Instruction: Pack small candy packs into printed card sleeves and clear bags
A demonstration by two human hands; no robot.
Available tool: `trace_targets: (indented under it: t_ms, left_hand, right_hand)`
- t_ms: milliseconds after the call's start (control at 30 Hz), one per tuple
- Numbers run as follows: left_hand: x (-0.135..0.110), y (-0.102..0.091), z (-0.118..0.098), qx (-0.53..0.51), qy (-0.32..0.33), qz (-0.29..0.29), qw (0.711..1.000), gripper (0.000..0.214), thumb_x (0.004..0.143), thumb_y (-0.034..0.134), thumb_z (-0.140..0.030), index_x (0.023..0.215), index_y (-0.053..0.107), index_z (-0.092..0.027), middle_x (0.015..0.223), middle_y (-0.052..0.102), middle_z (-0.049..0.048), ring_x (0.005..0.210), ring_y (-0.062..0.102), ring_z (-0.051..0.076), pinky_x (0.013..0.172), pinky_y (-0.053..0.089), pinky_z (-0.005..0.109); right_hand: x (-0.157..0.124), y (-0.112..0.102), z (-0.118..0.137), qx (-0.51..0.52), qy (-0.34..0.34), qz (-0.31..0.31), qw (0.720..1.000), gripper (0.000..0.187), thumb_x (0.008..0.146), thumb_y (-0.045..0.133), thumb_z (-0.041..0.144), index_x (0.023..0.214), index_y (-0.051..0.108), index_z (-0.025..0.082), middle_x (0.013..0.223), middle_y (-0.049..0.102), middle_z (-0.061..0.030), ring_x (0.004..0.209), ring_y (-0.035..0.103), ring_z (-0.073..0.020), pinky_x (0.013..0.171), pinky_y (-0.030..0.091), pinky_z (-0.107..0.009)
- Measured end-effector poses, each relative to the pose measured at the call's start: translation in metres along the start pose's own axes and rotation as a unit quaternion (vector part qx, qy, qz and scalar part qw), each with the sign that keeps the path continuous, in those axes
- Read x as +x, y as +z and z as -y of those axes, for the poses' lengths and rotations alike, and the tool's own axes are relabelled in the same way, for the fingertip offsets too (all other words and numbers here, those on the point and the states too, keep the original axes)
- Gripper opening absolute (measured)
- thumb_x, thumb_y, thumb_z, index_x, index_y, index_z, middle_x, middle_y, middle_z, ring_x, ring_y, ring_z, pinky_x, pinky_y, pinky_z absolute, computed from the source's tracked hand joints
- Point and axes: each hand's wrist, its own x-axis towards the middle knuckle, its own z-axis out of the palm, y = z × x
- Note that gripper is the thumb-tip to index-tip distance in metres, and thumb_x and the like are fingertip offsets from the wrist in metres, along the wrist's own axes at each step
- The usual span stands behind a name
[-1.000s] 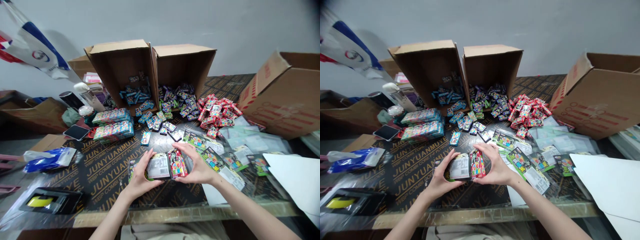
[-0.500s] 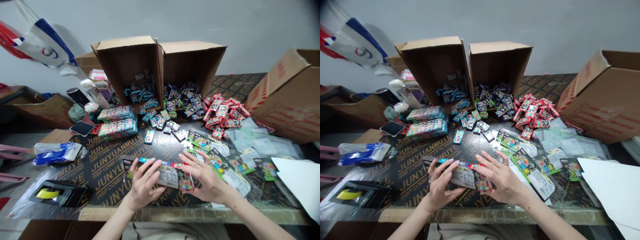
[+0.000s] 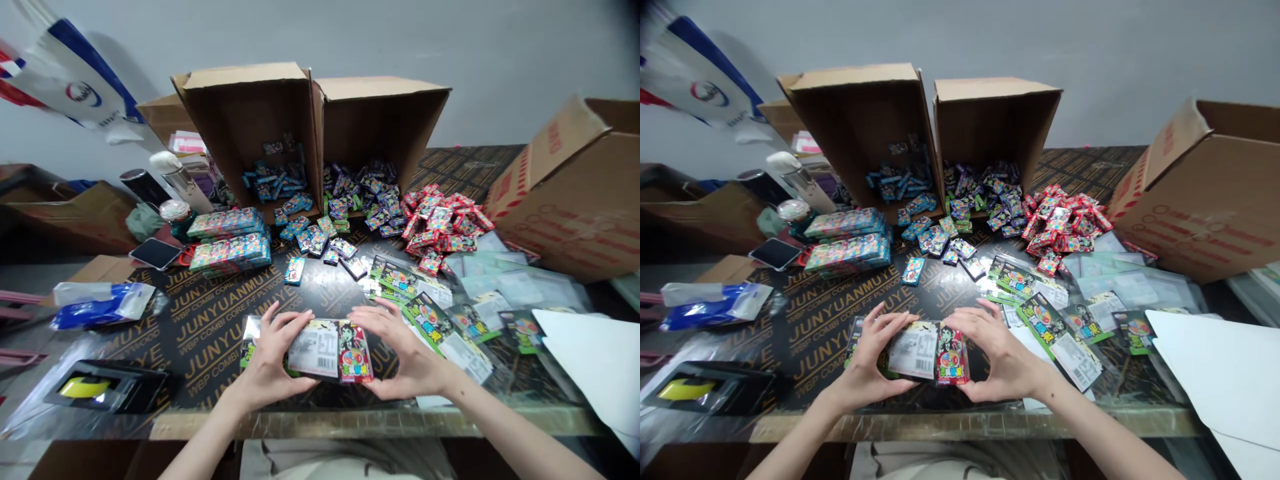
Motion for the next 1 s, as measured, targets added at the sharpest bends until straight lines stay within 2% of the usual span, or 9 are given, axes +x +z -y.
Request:
trace_targets:
  t_ms: [167,267,367,467,567,633,667,833,1000]
  left_hand:
    - [-0.003,0.005,0.003,0.005,-0.013,-0.012,1.0,0.09,0.061,0.069,-0.034,0.136,0.02,-0.022,0.12,0.055,0.01,0.11,0.048,0.027,0.105,0.017,0.056]
    - [-0.003,0.005,0.006,0.02,-0.054,-0.027,0.998,0.095,0.06,0.071,-0.036,0.137,0.018,-0.022,0.121,0.054,0.01,0.113,0.046,0.027,0.105,0.018,0.054]
    - [-0.003,0.004,0.01,0.028,-0.088,-0.041,0.995,0.098,0.06,0.072,-0.038,0.138,0.014,-0.022,0.122,0.054,0.0093,0.115,0.045,0.026,0.106,0.018,0.051]
    - [-0.002,0.008,0.021,0.033,-0.112,-0.028,0.993,0.102,0.059,0.072,-0.039,0.139,0.012,-0.023,0.123,0.053,0.0084,0.113,0.047,0.025,0.106,0.016,0.05]
    - [0.0,0.022,0.037,0.044,-0.153,0.004,0.987,0.106,0.054,0.075,-0.041,0.139,0.015,-0.023,0.119,0.055,0.0081,0.11,0.048,0.026,0.105,0.016,0.051]
    - [0.001,0.035,0.047,0.039,-0.167,0.04,0.984,0.105,0.051,0.076,-0.04,0.138,0.019,-0.024,0.116,0.056,0.0078,0.108,0.048,0.027,0.105,0.016,0.052]
    - [0.001,0.041,0.05,0.034,-0.169,0.057,0.983,0.103,0.051,0.076,-0.039,0.138,0.022,-0.024,0.117,0.055,0.0078,0.108,0.048,0.027,0.104,0.016,0.053]
    - [-0.002,0.061,0.058,0.007,-0.177,0.073,0.981,0.097,0.051,0.077,-0.037,0.135,0.03,-0.024,0.123,0.051,0.0081,0.113,0.043,0.027,0.105,0.019,0.05]
    - [0.001,0.054,0.062,-0.079,-0.197,0.063,0.975,0.094,0.043,0.081,-0.04,0.128,0.043,-0.025,0.123,0.054,0.008,0.115,0.043,0.03,0.106,0.016,0.052]
  right_hand:
    - [0.005,0.013,-0.002,-0.036,-0.007,-0.024,0.999,0.083,0.067,0.067,0.051,0.133,0.026,0.021,0.126,0.051,-0.0114,0.123,0.039,-0.0261,0.107,0.007,-0.046]
    - [0.005,0.02,-0.001,-0.068,0.002,-0.1,0.993,0.087,0.067,0.066,0.054,0.135,0.021,0.022,0.127,0.051,-0.0122,0.127,0.032,-0.0288,0.106,0.005,-0.051]
    - [0.009,0.024,0.002,-0.057,-0.005,-0.074,0.996,0.069,0.08,0.056,0.042,0.136,0.021,0.022,0.122,0.055,-0.0092,0.125,0.036,-0.0247,0.106,0.003,-0.05]
    - [0.031,0.026,-0.013,-0.026,-0.014,-0.027,0.999,0.043,0.088,0.043,0.037,0.129,0.037,0.024,0.122,0.056,-0.0055,0.118,0.045,-0.0206,0.106,0.005,-0.046]
    - [0.079,0.025,-0.06,-0.049,0.163,-0.171,0.971,0.032,0.089,0.039,0.036,0.116,0.05,0.022,0.115,0.06,-0.0054,0.111,0.048,-0.0187,0.102,0.018,-0.041]
    - [0.118,0.024,-0.1,-0.085,0.339,-0.171,0.921,0.036,0.083,0.049,0.04,0.114,0.053,0.022,0.115,0.059,-0.0066,0.112,0.045,-0.0219,0.096,0.027,-0.039]
    - [0.138,0.024,-0.12,-0.088,0.373,-0.166,0.909,0.035,0.081,0.052,0.04,0.11,0.057,0.02,0.111,0.061,-0.0094,0.111,0.045,-0.0257,0.093,0.029,-0.042]
    - [0.197,0.031,-0.181,-0.072,0.45,-0.175,0.873,0.037,0.069,0.062,0.047,0.071,0.064,0.01,0.086,0.064,-0.0208,0.099,0.051,-0.0365,0.083,0.032,-0.052]
    - [0.195,0.024,-0.176,-0.024,0.398,-0.202,0.894,0.03,0.072,0.059,0.044,0.075,0.062,0.014,0.078,0.065,-0.0109,0.08,0.06,-0.024,0.072,0.044,-0.034]
